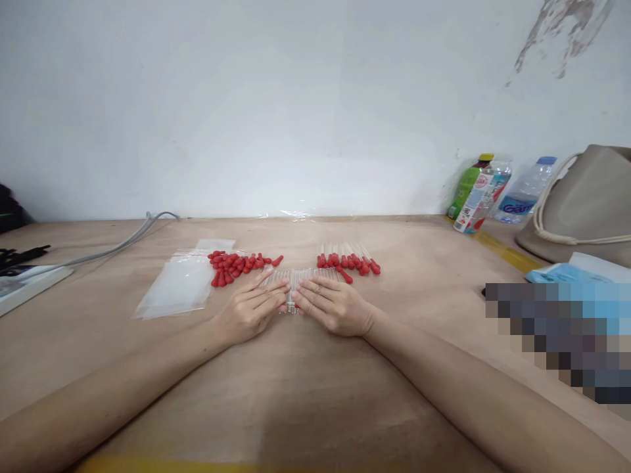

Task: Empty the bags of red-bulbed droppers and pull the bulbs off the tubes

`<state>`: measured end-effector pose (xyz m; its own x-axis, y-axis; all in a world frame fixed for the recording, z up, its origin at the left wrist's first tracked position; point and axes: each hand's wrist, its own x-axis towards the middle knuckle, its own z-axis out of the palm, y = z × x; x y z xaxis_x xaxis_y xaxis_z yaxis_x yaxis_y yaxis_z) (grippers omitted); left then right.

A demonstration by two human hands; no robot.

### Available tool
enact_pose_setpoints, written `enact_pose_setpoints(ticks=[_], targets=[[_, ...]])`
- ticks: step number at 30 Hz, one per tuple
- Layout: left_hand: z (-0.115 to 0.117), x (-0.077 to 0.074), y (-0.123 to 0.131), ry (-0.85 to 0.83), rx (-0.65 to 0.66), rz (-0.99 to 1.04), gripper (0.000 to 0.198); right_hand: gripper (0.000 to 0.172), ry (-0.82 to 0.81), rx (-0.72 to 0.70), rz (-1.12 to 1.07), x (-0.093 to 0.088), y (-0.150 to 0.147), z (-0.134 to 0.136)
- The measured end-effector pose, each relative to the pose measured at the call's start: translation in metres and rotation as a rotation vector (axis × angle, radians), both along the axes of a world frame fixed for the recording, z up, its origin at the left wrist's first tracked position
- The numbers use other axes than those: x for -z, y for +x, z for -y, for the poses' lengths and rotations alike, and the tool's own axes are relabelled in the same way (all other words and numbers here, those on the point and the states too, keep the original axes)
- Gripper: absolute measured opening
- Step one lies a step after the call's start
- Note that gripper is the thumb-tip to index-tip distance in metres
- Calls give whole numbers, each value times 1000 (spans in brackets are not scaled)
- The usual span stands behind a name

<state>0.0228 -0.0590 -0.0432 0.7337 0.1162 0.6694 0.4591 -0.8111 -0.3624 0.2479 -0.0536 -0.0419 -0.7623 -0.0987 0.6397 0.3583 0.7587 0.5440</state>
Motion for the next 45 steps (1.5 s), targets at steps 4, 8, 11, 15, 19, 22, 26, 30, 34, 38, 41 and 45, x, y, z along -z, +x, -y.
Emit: enact_pose_setpoints(ticks=[4,8,11,15,19,22,26,30,34,38,41,45], targets=[[2,-2,1,4,8,14,13,27,16,-14,16,-1,2,0],[3,-4,2,15,12,13,11,29,12,-26,18,-1,4,-1],[3,-5,2,18,16,14,9,29,18,-9,21,1,4,-2],[0,-2,1,12,-6,28,10,24,-66,16,-47,4,0,-2],[-5,1,1,34,-57,53,9,13,-277,110,-186,2,-9,3],[-6,1,3,78,-65,50,8,18,-325,182,-252,0,-15,5],[-5,-1,5,106,-48,34,9,14,-263,160,-249,0,-21,3],[-3,0,3,61,-37,7,11,14,-147,85,-162,3,-18,-2],[-2,-1,2,40,-44,0,11,18,-39,67,-87,4,-10,-4],[1,-4,5,36,-35,11,10,21,23,75,-49,3,-6,-4],[2,-4,4,21,-28,22,11,23,64,77,-9,1,-1,-5],[-3,-3,-11,-47,-138,110,14,20,33,113,-75,1,20,-10]])
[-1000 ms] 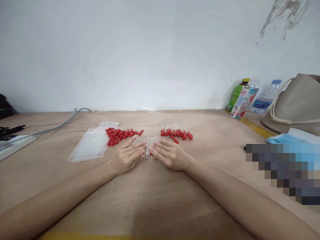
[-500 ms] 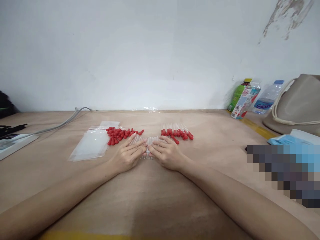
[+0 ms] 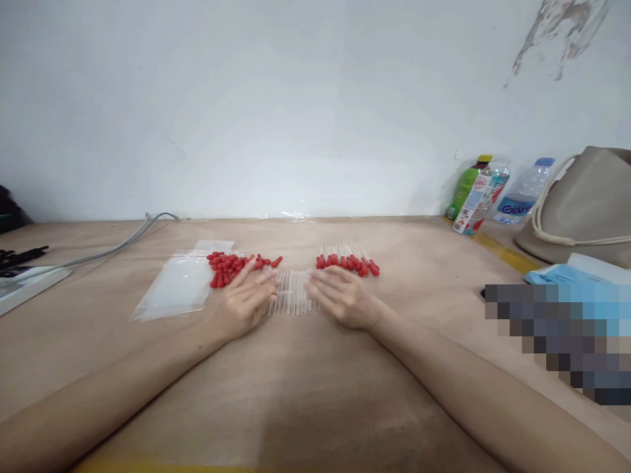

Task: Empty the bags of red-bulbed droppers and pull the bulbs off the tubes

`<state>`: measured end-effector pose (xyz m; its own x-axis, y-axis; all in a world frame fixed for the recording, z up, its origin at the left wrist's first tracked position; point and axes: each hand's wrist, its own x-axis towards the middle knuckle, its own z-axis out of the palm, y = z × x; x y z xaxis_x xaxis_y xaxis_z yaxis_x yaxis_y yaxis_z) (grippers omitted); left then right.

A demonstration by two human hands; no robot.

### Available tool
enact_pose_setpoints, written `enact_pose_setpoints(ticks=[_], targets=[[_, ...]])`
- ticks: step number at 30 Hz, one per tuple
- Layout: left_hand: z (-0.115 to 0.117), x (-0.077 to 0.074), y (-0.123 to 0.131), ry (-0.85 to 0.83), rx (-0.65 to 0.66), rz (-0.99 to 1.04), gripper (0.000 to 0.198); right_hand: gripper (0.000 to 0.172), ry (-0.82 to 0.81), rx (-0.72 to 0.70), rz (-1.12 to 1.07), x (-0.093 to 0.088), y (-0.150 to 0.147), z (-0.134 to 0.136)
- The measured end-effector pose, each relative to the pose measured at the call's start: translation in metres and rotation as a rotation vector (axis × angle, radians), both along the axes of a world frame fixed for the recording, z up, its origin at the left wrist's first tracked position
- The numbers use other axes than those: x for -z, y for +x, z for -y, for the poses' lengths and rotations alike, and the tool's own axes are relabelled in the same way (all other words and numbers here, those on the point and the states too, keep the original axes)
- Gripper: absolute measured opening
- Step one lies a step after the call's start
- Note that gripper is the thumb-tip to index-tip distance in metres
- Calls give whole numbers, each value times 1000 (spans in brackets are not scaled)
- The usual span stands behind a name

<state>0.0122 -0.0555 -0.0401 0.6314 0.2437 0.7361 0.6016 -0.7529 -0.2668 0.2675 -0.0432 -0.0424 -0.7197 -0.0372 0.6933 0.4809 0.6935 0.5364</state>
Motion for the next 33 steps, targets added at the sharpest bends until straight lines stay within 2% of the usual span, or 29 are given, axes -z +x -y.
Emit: enact_pose_setpoints(ticks=[2,5,7,9,13,16,22,27,33], targets=[[-4,0,-11,-83,-175,122,16,17,-60,97,-155,2,15,-5],[-9,-1,-22,-266,-373,227,23,16,-277,283,-403,7,32,-11],[-12,0,-27,-339,-391,222,24,20,-470,335,-498,9,36,-13],[-14,3,-30,-340,-374,215,24,24,-647,372,-533,11,37,-13],[-18,9,-36,-303,-333,215,28,23,-854,434,-630,12,38,-14],[-19,9,-35,-294,-283,225,28,17,-895,421,-647,13,39,-16],[-13,8,-29,-352,-196,212,23,16,-818,391,-620,15,35,-17],[-8,7,-29,-428,-167,162,25,11,-907,398,-632,15,33,-15],[-6,5,-29,-469,-137,161,30,11,-902,440,-618,12,35,-14]])
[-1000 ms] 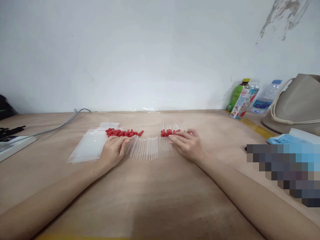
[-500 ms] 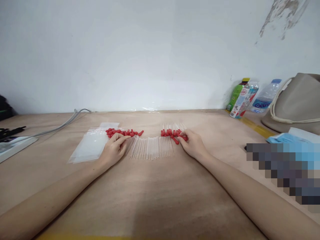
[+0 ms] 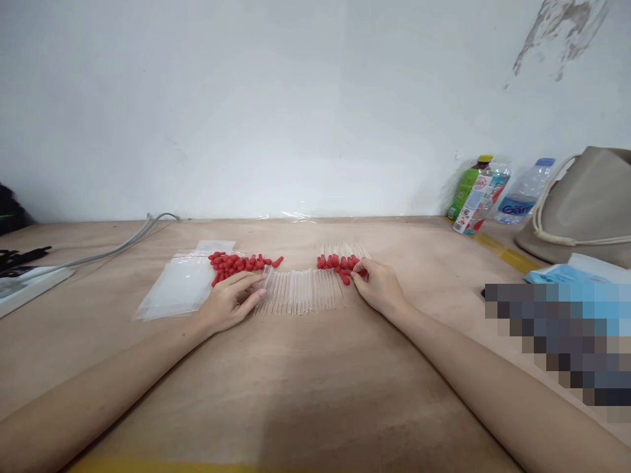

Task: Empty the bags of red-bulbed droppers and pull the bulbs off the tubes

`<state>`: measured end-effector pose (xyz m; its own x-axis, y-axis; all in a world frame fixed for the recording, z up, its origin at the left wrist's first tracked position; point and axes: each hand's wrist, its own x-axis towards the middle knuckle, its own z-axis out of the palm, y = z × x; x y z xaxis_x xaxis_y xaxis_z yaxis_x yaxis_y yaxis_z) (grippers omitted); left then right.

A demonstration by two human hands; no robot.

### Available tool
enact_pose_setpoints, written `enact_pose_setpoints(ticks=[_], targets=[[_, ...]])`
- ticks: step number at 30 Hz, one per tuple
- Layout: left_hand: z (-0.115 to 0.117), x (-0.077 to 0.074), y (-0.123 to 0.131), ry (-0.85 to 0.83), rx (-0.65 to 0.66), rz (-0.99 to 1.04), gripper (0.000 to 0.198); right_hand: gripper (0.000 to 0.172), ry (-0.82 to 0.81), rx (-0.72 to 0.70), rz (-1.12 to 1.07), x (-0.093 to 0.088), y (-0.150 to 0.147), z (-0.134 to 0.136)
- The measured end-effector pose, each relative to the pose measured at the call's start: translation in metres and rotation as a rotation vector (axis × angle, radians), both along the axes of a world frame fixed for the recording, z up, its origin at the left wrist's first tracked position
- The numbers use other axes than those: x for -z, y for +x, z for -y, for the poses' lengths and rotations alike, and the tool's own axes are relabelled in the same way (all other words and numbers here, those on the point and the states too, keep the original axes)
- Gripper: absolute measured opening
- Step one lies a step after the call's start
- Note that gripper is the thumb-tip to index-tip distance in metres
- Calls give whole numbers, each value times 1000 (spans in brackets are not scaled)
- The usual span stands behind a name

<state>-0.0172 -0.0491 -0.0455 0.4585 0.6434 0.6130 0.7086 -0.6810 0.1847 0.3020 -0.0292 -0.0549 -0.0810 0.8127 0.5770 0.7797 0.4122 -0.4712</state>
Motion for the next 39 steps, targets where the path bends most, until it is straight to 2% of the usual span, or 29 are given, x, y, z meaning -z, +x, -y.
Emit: enact_pose_setpoints(ticks=[5,11,13,16,18,23,29,33,39], targets=[[-1,2,-1,-16,-16,20,30,11,9,11,-24,2,0,-1],[-3,2,-1,25,-13,19,26,21,7,-113,35,-1,-4,1],[-3,2,0,39,-12,10,25,23,45,-32,62,-5,-3,1],[-3,1,1,58,-15,2,24,22,110,243,69,-10,3,-3],[-3,0,2,72,-14,-3,24,25,101,345,99,-10,8,-8],[-4,-1,5,119,2,-16,21,30,47,324,155,-5,10,-21],[-5,-2,7,144,24,-36,20,28,140,343,35,-2,4,-26],[-6,-3,12,186,14,-55,25,24,321,262,-77,-2,1,-25],[-2,-11,25,353,-34,-131,34,13,428,-95,-20,-2,-32,-2]])
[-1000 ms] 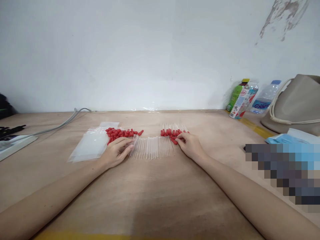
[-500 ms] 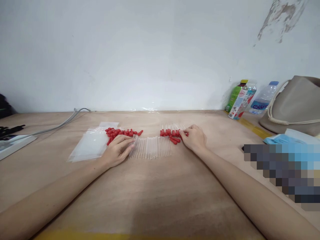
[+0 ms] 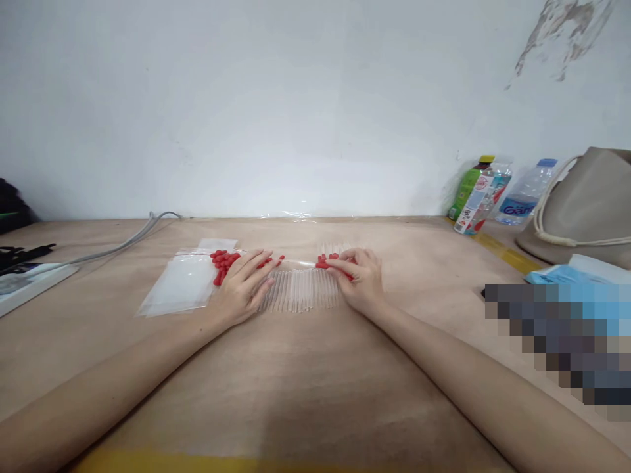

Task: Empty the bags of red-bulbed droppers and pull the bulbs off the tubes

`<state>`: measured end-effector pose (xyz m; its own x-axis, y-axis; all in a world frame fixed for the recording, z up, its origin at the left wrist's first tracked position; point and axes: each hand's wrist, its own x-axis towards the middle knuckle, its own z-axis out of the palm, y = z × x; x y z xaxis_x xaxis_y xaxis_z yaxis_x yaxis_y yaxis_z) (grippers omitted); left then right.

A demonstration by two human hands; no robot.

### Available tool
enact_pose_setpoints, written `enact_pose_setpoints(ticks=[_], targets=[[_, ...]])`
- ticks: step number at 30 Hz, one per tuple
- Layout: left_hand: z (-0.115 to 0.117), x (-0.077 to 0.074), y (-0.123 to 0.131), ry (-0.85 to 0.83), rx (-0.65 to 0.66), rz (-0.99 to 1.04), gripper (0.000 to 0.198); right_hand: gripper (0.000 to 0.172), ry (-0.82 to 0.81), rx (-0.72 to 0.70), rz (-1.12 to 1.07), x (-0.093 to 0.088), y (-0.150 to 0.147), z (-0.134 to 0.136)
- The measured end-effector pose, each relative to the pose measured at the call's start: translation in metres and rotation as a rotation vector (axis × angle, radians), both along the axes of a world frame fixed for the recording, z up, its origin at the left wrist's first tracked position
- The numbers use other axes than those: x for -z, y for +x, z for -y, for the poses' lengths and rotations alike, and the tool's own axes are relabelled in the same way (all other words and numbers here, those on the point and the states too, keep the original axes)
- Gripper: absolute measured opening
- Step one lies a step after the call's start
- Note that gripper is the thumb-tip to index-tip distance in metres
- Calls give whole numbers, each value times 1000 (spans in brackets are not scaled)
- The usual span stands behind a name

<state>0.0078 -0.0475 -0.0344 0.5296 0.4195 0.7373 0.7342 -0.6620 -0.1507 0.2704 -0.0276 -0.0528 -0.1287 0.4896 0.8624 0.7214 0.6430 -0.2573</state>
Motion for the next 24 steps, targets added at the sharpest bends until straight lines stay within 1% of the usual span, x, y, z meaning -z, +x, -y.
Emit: enact_pose_setpoints(ticks=[3,5,9,10,13,14,15,18,20,24], targets=[[3,-2,8,42,25,-98,31,12,38,-86,34,-2,-19,16],[3,-1,11,61,49,-123,25,12,47,-129,60,-2,-26,23],[0,5,12,70,89,-104,17,11,38,-141,137,-2,-30,28],[-1,6,12,71,94,-105,17,13,34,-133,163,-2,-31,28],[-1,8,13,88,111,-125,15,31,29,-117,257,-2,-35,29],[-1,8,14,98,118,-132,15,34,39,-117,287,-2,-37,30],[0,8,15,106,126,-140,15,34,55,-119,312,-2,-39,30],[2,7,18,129,148,-160,15,23,111,-146,354,-1,-44,28],[4,6,19,130,161,-179,15,19,133,-200,371,1,-45,26],[6,5,19,95,186,-218,18,17,137,-309,413,1,-43,22]])
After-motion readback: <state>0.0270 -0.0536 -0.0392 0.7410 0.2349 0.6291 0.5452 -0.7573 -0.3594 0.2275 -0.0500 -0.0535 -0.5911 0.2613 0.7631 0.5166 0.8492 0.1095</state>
